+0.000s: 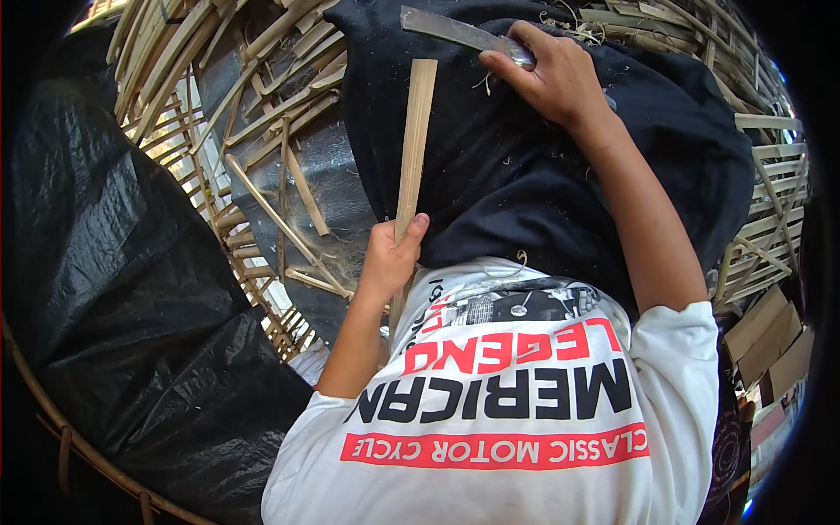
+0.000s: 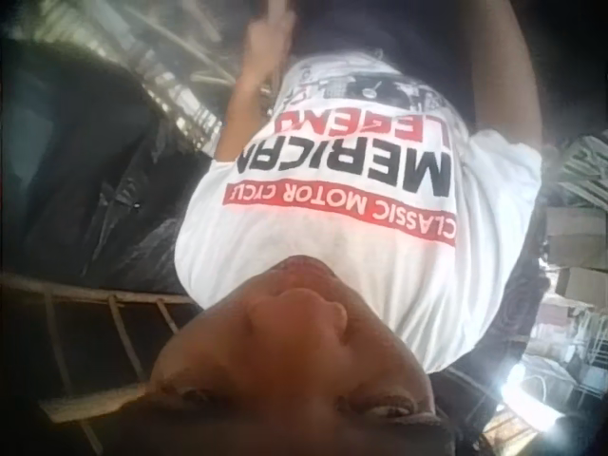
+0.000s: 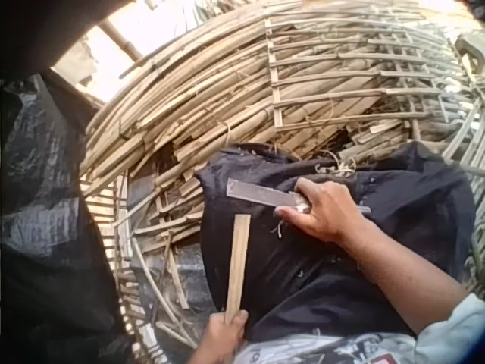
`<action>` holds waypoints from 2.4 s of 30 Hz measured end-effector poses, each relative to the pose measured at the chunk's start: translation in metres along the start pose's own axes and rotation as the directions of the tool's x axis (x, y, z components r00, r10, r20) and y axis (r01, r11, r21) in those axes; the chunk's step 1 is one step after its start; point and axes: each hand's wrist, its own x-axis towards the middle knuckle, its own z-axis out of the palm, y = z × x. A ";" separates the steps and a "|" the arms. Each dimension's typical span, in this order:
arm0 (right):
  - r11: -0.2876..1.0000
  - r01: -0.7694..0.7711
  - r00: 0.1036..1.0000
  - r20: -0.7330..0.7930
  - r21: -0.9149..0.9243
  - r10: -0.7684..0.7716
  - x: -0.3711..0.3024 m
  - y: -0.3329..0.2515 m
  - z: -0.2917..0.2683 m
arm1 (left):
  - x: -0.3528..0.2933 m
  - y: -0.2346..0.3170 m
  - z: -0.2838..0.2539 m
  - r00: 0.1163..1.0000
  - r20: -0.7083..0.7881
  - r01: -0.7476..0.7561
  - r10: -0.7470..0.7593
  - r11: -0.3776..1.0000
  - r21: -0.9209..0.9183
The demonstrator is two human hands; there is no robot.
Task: The person shaves a strip of bamboo using a cleaver, removing thin shavings to smooth the surface and edges.
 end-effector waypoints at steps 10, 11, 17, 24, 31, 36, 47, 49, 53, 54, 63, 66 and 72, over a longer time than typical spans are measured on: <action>0.384 -0.455 0.795 0.171 0.804 0.582 -0.028 0.002 -0.086 | 0.025 0.058 -0.008 0.927 -0.136 -0.234 0.348 0.825 0.514; 0.329 -0.440 0.788 0.183 0.836 0.588 -0.036 -0.001 -0.089 | 0.028 0.060 -0.005 0.913 -0.131 -0.255 0.386 0.791 0.556; 0.097 -0.538 0.700 0.380 0.837 0.604 -0.094 -0.006 -0.068 | 0.038 0.058 0.007 0.850 -0.153 -0.282 0.505 0.679 0.678; 0.081 -0.382 0.837 0.308 0.920 0.452 -0.105 -0.029 -0.073 | 0.032 0.078 -0.003 0.844 -0.089 -0.291 0.529 0.592 0.752; 0.261 -0.370 0.916 0.302 0.892 0.265 -0.085 -0.030 -0.070 | 0.034 0.081 -0.004 0.827 -0.032 -0.344 0.562 0.549 0.762; 0.440 -0.572 0.810 0.560 0.692 0.173 -0.092 -0.034 -0.070 | 0.038 0.075 -0.005 0.810 -0.011 -0.359 0.586 0.512 0.780; 0.271 -0.524 0.844 0.450 0.808 0.291 -0.084 -0.025 -0.077 | 0.046 0.064 -0.011 0.772 0.019 -0.390 0.635 0.449 0.804; 0.101 -0.404 0.855 0.336 0.909 0.394 -0.084 -0.029 -0.073 | 0.049 0.062 -0.008 0.766 0.010 -0.379 0.642 0.440 0.814; 0.275 -0.594 0.802 0.535 0.756 0.265 -0.081 -0.026 -0.078 | 0.052 0.062 -0.011 0.766 0.029 -0.389 0.642 0.428 0.816; 0.239 -0.587 0.805 0.527 0.773 0.272 -0.081 -0.024 -0.079 | 0.052 0.060 -0.013 0.763 0.032 -0.398 0.646 0.430 0.811; 0.218 -0.597 0.798 0.545 0.772 0.256 -0.080 -0.020 -0.080 | 0.052 0.062 -0.011 0.770 0.026 -0.387 0.638 0.434 0.814; 0.051 -0.417 0.841 0.364 0.907 0.402 -0.081 -0.026 -0.071 | 0.055 0.061 -0.009 0.764 0.025 -0.396 0.645 0.438 0.807; 0.190 -0.567 0.811 0.503 0.801 0.297 -0.076 -0.021 -0.080 | 0.054 0.061 -0.013 0.769 0.041 -0.414 0.638 0.447 0.793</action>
